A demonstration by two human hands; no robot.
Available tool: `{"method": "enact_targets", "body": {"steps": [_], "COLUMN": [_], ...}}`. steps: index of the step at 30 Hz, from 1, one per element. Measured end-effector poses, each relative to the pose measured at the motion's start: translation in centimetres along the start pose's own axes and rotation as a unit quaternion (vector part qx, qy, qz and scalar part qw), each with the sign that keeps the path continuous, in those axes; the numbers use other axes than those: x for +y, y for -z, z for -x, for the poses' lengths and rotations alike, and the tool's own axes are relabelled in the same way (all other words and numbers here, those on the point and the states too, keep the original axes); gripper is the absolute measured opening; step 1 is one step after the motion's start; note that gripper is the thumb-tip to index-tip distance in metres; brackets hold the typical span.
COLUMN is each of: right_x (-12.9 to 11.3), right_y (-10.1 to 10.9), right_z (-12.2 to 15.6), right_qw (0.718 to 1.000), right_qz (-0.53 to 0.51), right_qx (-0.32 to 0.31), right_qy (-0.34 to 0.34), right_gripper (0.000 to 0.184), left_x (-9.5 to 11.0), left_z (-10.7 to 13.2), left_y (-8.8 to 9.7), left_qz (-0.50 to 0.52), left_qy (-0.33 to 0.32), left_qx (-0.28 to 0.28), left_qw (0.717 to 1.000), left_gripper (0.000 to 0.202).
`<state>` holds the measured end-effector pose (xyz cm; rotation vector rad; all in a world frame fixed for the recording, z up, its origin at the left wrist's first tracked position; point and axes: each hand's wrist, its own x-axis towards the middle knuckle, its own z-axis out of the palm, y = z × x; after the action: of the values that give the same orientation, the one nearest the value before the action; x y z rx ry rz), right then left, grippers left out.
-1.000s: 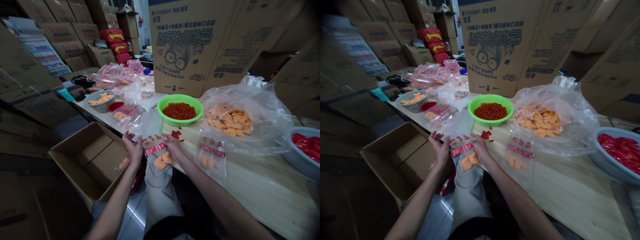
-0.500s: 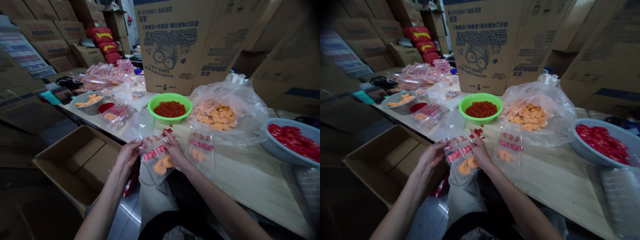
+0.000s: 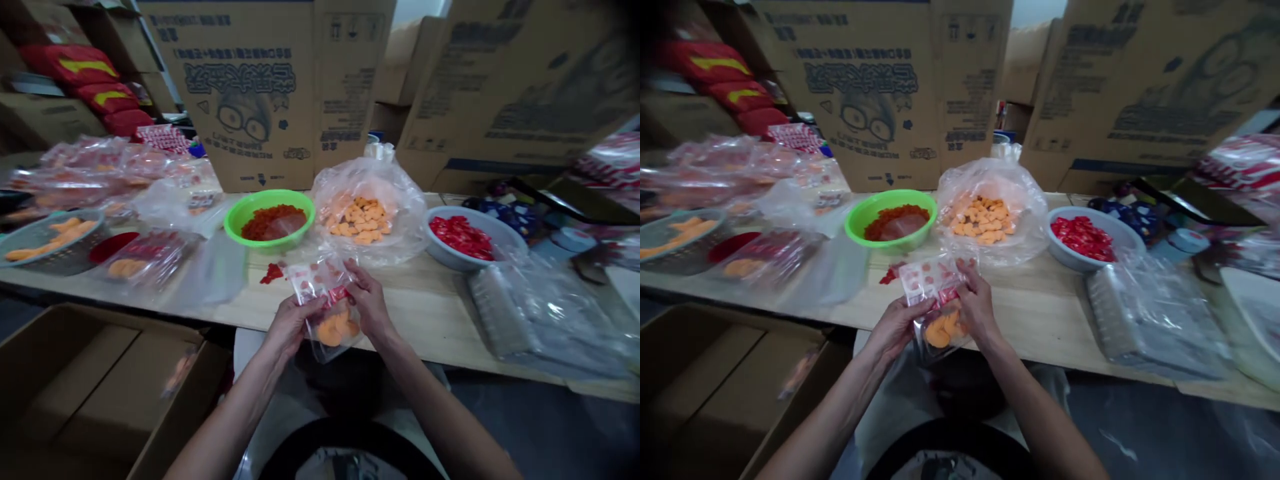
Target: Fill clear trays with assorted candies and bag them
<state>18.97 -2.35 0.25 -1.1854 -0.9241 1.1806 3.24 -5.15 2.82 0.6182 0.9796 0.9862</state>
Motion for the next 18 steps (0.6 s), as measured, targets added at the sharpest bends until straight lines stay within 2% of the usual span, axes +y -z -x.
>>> {"method": "enact_targets", "body": {"steps": [2,4,5,6,7,9,10,11,12,13,14,16,17,18], "right_x": [-0.5,-0.7,-0.6,-0.5,-0.2,0.5,0.8,1.1,1.3,1.4,1.3,1.0,0.7,0.5], "right_y": [2.3,5.0,6.4,7.8,9.3,12.2,13.5,14.7,15.7,16.5,17.1,17.6,17.6,17.5], "right_z": [-0.5,-0.9,-1.0,-1.1,-1.1,-0.8,-0.6,-0.2,0.2,0.6,1.0,1.7,1.9,1.9], "right_qw": [0.996,0.987,0.982,0.977,0.973,0.968,0.968,0.966,0.956,0.933,0.893,0.782,0.733,0.698], "right_qz": [-0.030,-0.052,-0.057,-0.057,-0.052,-0.021,0.015,0.077,0.165,0.273,0.390,0.590,0.656,0.700], "right_qx": [0.082,0.153,0.182,0.206,0.226,0.249,0.251,0.246,0.239,0.227,0.214,0.188,0.172,0.149], "right_qy": [-0.012,-0.011,-0.007,-0.003,0.000,-0.008,-0.017,-0.026,-0.038,-0.051,-0.064,-0.072,-0.059,-0.031], "right_gripper": [0.054,0.051,0.050,0.048,0.046,0.041,0.039,0.038,0.035,0.032,0.030,0.028,0.030,0.034], "left_x": [-1.2,-2.8,-3.7,-4.7,-5.8,-7.9,-8.9,-9.8,-10.7,-11.4,-12.0,-12.8,-13.0,-13.0], "left_z": [-0.7,-1.2,-1.4,-1.6,-1.7,-2.1,-2.3,-2.6,-3.0,-3.3,-3.7,-4.3,-4.6,-4.9], "left_y": [-1.6,-3.4,-4.3,-5.1,-6.0,-7.4,-7.9,-8.4,-8.7,-8.9,-9.0,-9.0,-8.9,-8.8], "left_qz": [-0.073,-0.187,-0.265,-0.356,-0.447,-0.592,-0.636,-0.663,-0.678,-0.686,-0.688,-0.682,-0.677,-0.671], "left_qy": [-0.018,-0.117,-0.187,-0.255,-0.309,-0.359,-0.361,-0.354,-0.345,-0.338,-0.336,-0.350,-0.362,-0.373], "left_qx": [-0.040,-0.054,-0.060,-0.074,-0.099,-0.161,-0.186,-0.204,-0.215,-0.220,-0.225,-0.230,-0.233,-0.237], "left_qw": [0.996,0.974,0.944,0.896,0.834,0.704,0.656,0.627,0.612,0.606,0.603,0.599,0.597,0.595], "left_gripper": [0.053,0.077,0.090,0.101,0.108,0.106,0.099,0.091,0.081,0.071,0.061,0.046,0.040,0.037]}}
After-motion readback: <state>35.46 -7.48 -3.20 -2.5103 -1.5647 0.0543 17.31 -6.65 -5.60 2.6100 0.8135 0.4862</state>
